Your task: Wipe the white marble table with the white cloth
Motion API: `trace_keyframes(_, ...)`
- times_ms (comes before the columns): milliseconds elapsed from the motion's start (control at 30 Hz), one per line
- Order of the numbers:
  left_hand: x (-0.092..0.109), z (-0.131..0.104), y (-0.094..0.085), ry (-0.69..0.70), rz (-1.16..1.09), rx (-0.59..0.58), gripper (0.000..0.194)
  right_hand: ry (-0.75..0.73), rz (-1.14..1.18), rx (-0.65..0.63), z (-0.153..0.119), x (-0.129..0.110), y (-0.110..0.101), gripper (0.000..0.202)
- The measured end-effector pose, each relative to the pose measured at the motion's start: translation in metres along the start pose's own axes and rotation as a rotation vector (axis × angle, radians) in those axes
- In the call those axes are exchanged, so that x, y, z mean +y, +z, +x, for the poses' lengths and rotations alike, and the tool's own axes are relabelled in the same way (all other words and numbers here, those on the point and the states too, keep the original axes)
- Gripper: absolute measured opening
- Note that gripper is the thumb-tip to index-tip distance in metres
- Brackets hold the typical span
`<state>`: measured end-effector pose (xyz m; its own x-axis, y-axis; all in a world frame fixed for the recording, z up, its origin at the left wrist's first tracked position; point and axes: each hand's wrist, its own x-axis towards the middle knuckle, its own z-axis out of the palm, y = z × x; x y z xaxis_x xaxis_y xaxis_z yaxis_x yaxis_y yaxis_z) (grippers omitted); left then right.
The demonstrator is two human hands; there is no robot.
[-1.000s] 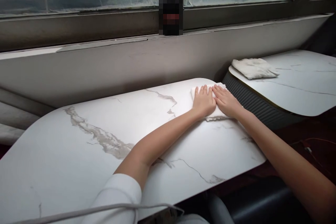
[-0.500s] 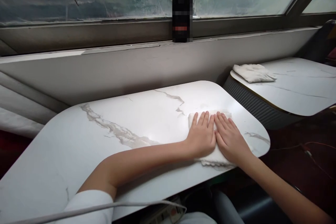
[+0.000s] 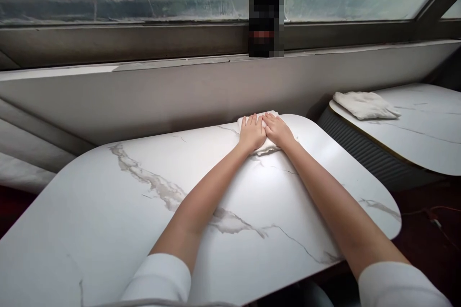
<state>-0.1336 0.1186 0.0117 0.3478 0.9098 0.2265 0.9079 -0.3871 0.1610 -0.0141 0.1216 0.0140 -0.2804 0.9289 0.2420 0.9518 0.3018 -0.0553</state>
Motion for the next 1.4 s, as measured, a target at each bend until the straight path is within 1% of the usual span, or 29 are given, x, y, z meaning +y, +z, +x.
trace_keyframes(33,0.0,-0.002,0.0,-0.003,-0.003,0.007,0.051,-0.007,-0.003,0.001,-0.002,-0.001,0.0,0.054)
trace_keyframes(100,0.004,-0.014,-0.002,0.004,-0.008,0.007,0.051,-0.013,-0.012,-0.005,-0.015,-0.003,-0.002,0.054)
trace_keyframes(167,0.011,-0.034,-0.005,0.031,-0.011,-0.003,0.051,-0.018,-0.024,-0.011,-0.04,-0.01,-0.006,0.054)
trace_keyframes(200,0.016,-0.049,-0.008,0.053,-0.012,-0.01,0.051,-0.017,-0.032,-0.011,-0.056,-0.015,-0.009,0.054)
trace_keyframes(267,0.027,-0.084,-0.016,0.109,-0.015,-0.026,0.052,-0.015,-0.053,0.002,-0.096,-0.028,-0.017,0.054)
trace_keyframes(333,0.038,-0.126,-0.026,0.179,-0.026,-0.05,0.053,-0.03,-0.076,0.029,-0.142,-0.044,-0.027,0.054)
trace_keyframes(367,0.042,-0.148,-0.032,0.218,-0.035,-0.063,0.053,-0.058,-0.085,0.046,-0.165,-0.053,-0.033,0.053)
trace_keyframes(433,0.048,-0.19,-0.045,0.293,-0.056,-0.086,0.055,-0.16,-0.1,0.064,-0.207,-0.069,-0.044,0.053)
trace_keyframes(500,0.047,-0.224,-0.056,0.354,-0.077,-0.103,0.056,-0.25,-0.102,0.076,-0.237,-0.084,-0.053,0.054)
trace_keyframes(567,0.041,-0.244,-0.063,0.379,-0.1,-0.117,0.056,-0.288,-0.086,0.084,-0.25,-0.096,-0.056,0.057)
trace_keyframes(633,0.031,-0.248,-0.064,0.347,-0.125,-0.137,0.056,-0.277,-0.06,0.083,-0.245,-0.104,-0.053,0.057)
trace_keyframes(667,0.024,-0.244,-0.063,0.303,-0.137,-0.145,0.055,-0.265,-0.046,0.075,-0.235,-0.108,-0.049,0.056)
trace_keyframes(733,0.008,-0.226,-0.058,0.183,-0.149,-0.147,0.054,-0.242,-0.02,0.04,-0.206,-0.113,-0.04,0.054)
trace_keyframes(833,-0.024,-0.181,-0.049,0.027,-0.124,-0.094,0.054,-0.196,0.02,-0.01,-0.143,-0.121,-0.024,0.055)
trace_keyframes(967,-0.077,-0.115,-0.042,-0.046,-0.056,-0.03,0.05,-0.14,0.061,-0.034,-0.054,-0.132,-0.004,0.055)
trace_keyframes(1033,-0.099,-0.089,-0.04,-0.068,-0.038,-0.015,0.049,-0.117,0.068,-0.038,-0.02,-0.136,0.004,0.055)
trace_keyframes(1100,-0.115,-0.071,-0.039,-0.092,-0.029,-0.005,0.049,-0.1,0.076,-0.031,0.004,-0.138,0.01,0.056)
trace_keyframes(1167,-0.123,-0.061,-0.039,-0.11,-0.021,0.004,0.048,-0.102,0.083,-0.018,0.018,-0.139,0.014,0.055)
trace_keyframes(1233,-0.125,-0.058,-0.038,-0.121,-0.009,0.014,0.047,-0.119,0.081,-0.007,0.023,-0.137,0.016,0.055)
trace_keyframes(1333,-0.12,-0.065,-0.039,-0.127,0.013,0.014,0.048,-0.146,0.07,-0.002,0.017,-0.136,0.015,0.054)
trace_keyframes(1400,-0.114,-0.079,-0.04,-0.126,0.025,0.007,0.049,-0.166,0.062,-0.006,0.003,-0.138,0.011,0.053)
